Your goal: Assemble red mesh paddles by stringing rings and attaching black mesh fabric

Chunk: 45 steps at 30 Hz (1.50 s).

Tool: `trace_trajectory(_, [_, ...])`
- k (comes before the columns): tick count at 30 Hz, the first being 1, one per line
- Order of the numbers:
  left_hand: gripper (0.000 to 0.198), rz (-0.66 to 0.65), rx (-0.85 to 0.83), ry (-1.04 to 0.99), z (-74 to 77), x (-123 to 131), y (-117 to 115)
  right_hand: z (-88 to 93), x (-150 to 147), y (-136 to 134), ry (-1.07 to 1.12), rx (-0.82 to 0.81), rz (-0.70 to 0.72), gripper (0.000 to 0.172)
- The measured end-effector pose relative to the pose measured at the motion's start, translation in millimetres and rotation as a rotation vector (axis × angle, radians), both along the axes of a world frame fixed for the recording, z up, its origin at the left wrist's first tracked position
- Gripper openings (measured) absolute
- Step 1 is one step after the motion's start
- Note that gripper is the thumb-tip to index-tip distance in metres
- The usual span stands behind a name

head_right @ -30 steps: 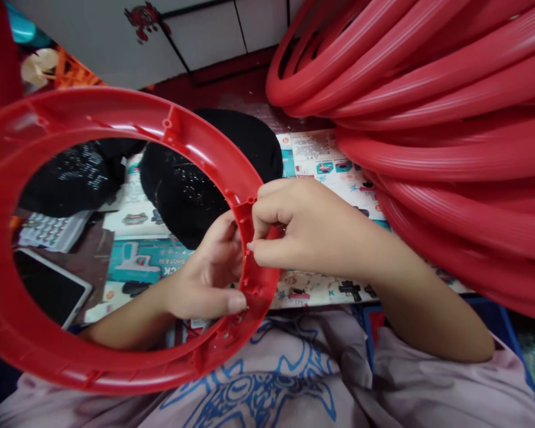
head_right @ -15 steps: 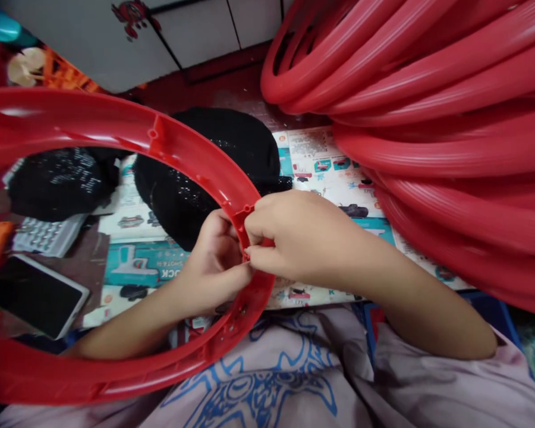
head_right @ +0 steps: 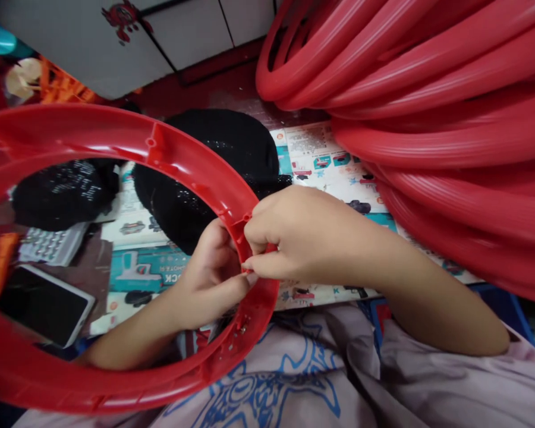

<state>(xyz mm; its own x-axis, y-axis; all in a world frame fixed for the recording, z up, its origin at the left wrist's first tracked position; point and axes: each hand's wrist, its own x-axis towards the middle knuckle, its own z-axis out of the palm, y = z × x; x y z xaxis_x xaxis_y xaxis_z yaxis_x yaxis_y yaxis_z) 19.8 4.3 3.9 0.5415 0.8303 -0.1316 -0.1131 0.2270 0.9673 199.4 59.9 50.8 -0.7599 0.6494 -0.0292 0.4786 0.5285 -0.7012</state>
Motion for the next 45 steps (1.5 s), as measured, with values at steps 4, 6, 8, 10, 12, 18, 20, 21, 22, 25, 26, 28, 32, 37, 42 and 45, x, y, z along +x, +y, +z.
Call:
trace_trajectory(4, [0.050, 0.011, -0.005, 0.034, 5.3, 0, -1, 0.3, 0, -3, -0.042, 0.110, 0.014, 0.027])
trace_trajectory(6, [0.048, 0.009, -0.022, 0.037, 7.8, -1, -1, -0.5, 2, -5, -0.042, 0.239, 0.020, 0.032])
trace_trajectory(8, [0.048, 0.012, -0.043, 0.035, 9.1, -2, 0, -2.3, 5, -6, -0.017, 0.382, 0.041, 0.034])
trace_trajectory(10, [0.051, 0.010, -0.067, 0.033, 9.6, -2, 0, -4.7, 7, -5, 0.010, 0.488, 0.069, 0.036])
trace_trajectory(12, [0.055, 0.004, -0.102, 0.033, 10.2, -3, -1, -6.6, 10, -4, 0.027, 0.547, 0.084, 0.037])
trace_trajectory(18, [0.053, -0.037, -0.221, -0.010, 15.2, -2, 0, -7.9, 12, -2, 0.000, 0.571, 0.100, 0.041])
trace_trajectory(20, [0.050, -0.041, -0.249, 0.000, 16.0, -2, 0, -8.2, 12, -2, 0.006, 0.564, 0.118, 0.042])
trace_trajectory(21, [0.048, -0.041, -0.257, 0.003, 16.1, -2, 0, -8.3, 12, -3, 0.008, 0.558, 0.121, 0.042])
trace_trajectory(22, [0.047, -0.041, -0.258, 0.003, 15.8, -2, 0, -8.3, 11, -4, 0.009, 0.550, 0.118, 0.041])
trace_trajectory(25, [0.047, -0.027, -0.203, 0.021, 13.6, -1, -1, -6.0, 9, -7, -0.037, 0.470, 0.089, 0.036])
trace_trajectory(26, [0.049, -0.009, -0.162, 0.045, 12.5, -1, -1, -4.5, 7, -7, -0.075, 0.412, 0.076, 0.035])
trace_trajectory(28, [0.051, 0.039, -0.062, 0.108, 10.1, -1, -2, -1.2, 4, -7, -0.163, 0.268, 0.045, 0.033])
trace_trajectory(32, [0.051, 0.068, 0.119, 0.218, 6.3, -3, -1, 3.8, -3, -2, -0.265, 0.031, -0.016, 0.035])
trace_trajectory(37, [0.052, 0.000, 0.238, 0.338, 2.7, -6, 1, 5.6, -8, 0, -0.386, -0.049, -0.104, 0.037])
trace_trajectory(42, [0.059, -0.003, 0.297, 0.489, 1.0, -10, 2, 3.3, -6, -2, -0.428, 0.130, -0.031, 0.032])
trace_trajectory(45, [0.054, -0.023, 0.264, 0.469, 4.7, -10, 2, 0.4, 1, -4, -0.321, 0.346, 0.061, 0.024])
